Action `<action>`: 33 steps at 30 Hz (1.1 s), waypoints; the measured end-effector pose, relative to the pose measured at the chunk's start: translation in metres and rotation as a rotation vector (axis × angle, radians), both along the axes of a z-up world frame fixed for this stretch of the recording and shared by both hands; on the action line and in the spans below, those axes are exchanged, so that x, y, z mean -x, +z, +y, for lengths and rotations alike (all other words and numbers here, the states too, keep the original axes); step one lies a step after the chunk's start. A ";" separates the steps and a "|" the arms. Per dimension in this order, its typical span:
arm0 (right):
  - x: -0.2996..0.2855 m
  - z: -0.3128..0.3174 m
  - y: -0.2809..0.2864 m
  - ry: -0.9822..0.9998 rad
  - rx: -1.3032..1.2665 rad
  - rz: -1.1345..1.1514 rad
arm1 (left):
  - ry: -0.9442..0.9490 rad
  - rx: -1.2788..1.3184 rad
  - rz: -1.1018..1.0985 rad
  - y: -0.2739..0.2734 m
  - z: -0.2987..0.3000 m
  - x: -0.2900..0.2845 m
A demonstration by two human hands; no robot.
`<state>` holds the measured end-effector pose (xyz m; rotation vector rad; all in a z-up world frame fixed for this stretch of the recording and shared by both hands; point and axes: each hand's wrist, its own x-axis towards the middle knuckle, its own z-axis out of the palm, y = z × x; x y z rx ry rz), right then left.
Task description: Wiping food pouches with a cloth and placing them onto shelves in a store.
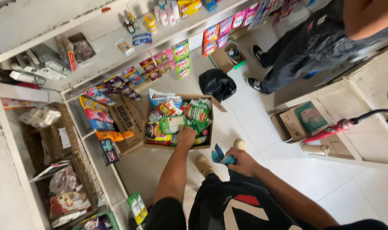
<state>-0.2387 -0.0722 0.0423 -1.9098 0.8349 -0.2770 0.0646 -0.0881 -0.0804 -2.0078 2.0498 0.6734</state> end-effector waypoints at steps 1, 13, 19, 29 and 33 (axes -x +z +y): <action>0.000 0.000 0.007 -0.017 -0.017 -0.023 | 0.045 -0.001 -0.014 0.001 0.003 -0.003; -0.011 -0.030 0.011 -0.172 -0.061 -0.125 | 0.691 0.706 0.678 0.126 0.054 -0.029; -0.030 -0.034 0.058 -0.206 -0.093 -0.212 | 0.652 1.217 0.873 0.267 0.074 -0.027; -0.057 -0.041 0.128 -0.479 -0.051 -0.735 | 1.011 0.494 2.502 0.251 0.072 0.037; -0.075 -0.015 0.208 -0.279 0.405 -0.797 | 0.737 0.456 2.590 0.278 0.079 0.058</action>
